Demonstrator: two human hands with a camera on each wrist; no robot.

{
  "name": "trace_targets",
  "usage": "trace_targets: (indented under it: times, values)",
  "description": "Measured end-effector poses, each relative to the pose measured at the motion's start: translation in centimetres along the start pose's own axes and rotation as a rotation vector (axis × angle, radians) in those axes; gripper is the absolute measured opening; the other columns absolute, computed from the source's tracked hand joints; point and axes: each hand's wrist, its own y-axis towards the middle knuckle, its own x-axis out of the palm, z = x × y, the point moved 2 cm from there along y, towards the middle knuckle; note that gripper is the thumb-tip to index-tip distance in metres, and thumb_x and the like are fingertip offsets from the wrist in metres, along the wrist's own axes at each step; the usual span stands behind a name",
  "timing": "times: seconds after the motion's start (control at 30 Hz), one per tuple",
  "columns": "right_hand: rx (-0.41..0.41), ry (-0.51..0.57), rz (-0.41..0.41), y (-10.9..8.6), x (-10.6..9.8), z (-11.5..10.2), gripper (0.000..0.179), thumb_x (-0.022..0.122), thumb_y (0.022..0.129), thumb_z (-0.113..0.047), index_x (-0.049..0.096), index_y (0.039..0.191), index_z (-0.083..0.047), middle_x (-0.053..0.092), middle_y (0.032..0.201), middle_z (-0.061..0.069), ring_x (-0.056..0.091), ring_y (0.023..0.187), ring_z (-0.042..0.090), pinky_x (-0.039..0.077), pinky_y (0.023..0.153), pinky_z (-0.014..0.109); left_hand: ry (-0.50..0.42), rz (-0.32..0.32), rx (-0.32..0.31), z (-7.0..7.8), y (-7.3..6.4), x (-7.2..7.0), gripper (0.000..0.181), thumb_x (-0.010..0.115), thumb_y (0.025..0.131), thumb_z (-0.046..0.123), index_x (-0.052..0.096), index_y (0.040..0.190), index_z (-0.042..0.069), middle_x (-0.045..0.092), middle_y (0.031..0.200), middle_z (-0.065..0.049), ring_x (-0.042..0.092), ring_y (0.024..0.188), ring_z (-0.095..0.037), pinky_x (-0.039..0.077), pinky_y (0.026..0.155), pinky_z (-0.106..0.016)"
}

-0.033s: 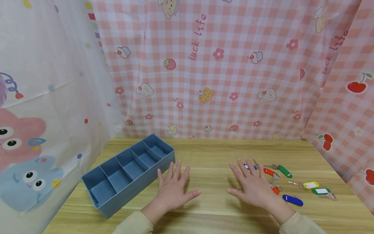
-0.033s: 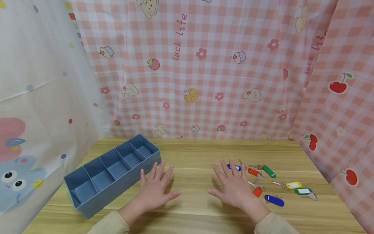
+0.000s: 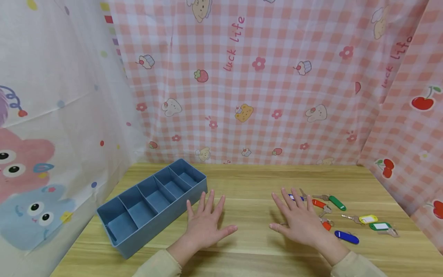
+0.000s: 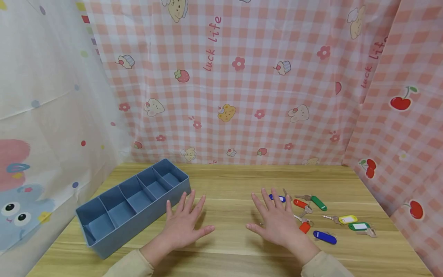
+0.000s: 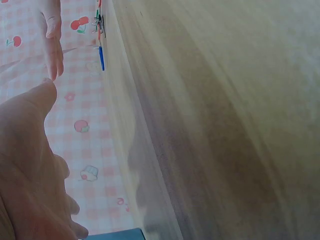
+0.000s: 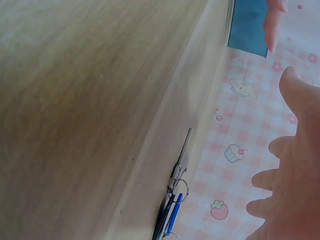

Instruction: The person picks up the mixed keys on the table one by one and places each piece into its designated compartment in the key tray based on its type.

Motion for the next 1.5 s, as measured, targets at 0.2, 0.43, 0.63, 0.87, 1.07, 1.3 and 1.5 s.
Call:
trace_targets:
  times: [0.2, 0.43, 0.63, 0.87, 1.07, 1.3, 1.5]
  values:
    - [0.001, 0.0, -0.003, 0.0, 0.1, 0.1, 0.083, 0.063, 0.09, -0.058, 0.037, 0.154, -0.012, 0.028, 0.157, 0.022, 0.015, 0.144, 0.048, 0.006, 0.106, 0.075, -0.006, 0.002, 0.001, -0.2, -0.1, 0.2, 0.095, 0.045, 0.085, 0.08, 0.028, 0.158, 0.021, 0.008, 0.164, -0.013, 0.007, 0.148, -0.042, -0.002, 0.106, -0.075]
    - [-0.003, -0.009, 0.0, 0.1, 0.0, 0.1, 0.083, 0.063, 0.09, -0.058, 0.037, 0.154, -0.012, 0.028, 0.157, 0.022, 0.016, 0.144, 0.048, 0.006, 0.106, 0.075, 0.0, 0.035, 0.021, -0.6, -0.4, -0.3, 0.094, 0.047, 0.085, 0.079, 0.028, 0.158, 0.022, 0.009, 0.164, -0.014, 0.006, 0.148, -0.042, -0.002, 0.107, -0.073]
    - [-0.013, -0.011, 0.008, 0.3, -0.4, 0.1, 0.083, 0.063, 0.091, -0.056, 0.034, 0.155, -0.013, 0.027, 0.157, 0.022, 0.015, 0.145, 0.047, 0.005, 0.107, 0.074, 0.024, 0.11, 0.045, -1.1, -0.7, -1.5, 0.094, 0.051, 0.085, 0.077, 0.03, 0.157, 0.021, 0.013, 0.163, -0.016, 0.009, 0.148, -0.042, 0.001, 0.107, -0.074]
    - [-0.02, -0.003, 0.026, 0.2, -0.7, 0.1, 0.083, 0.065, 0.09, -0.056, 0.034, 0.156, -0.015, 0.028, 0.157, 0.021, 0.016, 0.145, 0.046, 0.005, 0.108, 0.074, 0.024, 0.137, 0.029, -2.1, -1.3, -2.8, 0.094, 0.052, 0.084, 0.077, 0.029, 0.158, 0.024, 0.016, 0.163, -0.017, 0.007, 0.148, -0.039, 0.0, 0.108, -0.073]
    - [-0.031, -0.001, 0.053, 0.0, -1.1, 0.1, 0.084, 0.068, 0.088, -0.054, 0.034, 0.155, -0.015, 0.029, 0.157, 0.02, 0.016, 0.145, 0.045, 0.005, 0.108, 0.073, 0.035, 0.17, 0.033, -3.0, -2.2, -3.4, 0.093, 0.051, 0.084, 0.078, 0.031, 0.157, 0.023, 0.02, 0.162, -0.014, 0.014, 0.148, -0.039, 0.004, 0.109, -0.072]
    - [-0.045, 0.0, 0.092, -0.2, -1.5, 0.4, 0.084, 0.07, 0.087, -0.053, 0.037, 0.155, -0.016, 0.031, 0.157, 0.018, 0.02, 0.144, 0.044, 0.009, 0.108, 0.073, 0.056, 0.225, 0.043, -4.0, -3.3, -4.3, 0.091, 0.054, 0.084, 0.076, 0.04, 0.153, 0.019, 0.027, 0.16, -0.014, 0.021, 0.146, -0.039, 0.01, 0.108, -0.073]
    - [-0.078, 0.0, 0.141, -0.4, -1.6, 0.7, 0.082, 0.073, 0.086, -0.051, 0.041, 0.153, -0.015, 0.036, 0.155, 0.018, 0.026, 0.142, 0.044, 0.013, 0.107, 0.073, 0.063, 0.278, 0.043, -5.1, -4.0, -4.8, 0.09, 0.061, 0.082, 0.072, 0.045, 0.15, 0.016, 0.032, 0.158, -0.015, 0.024, 0.144, -0.04, 0.011, 0.108, -0.073]
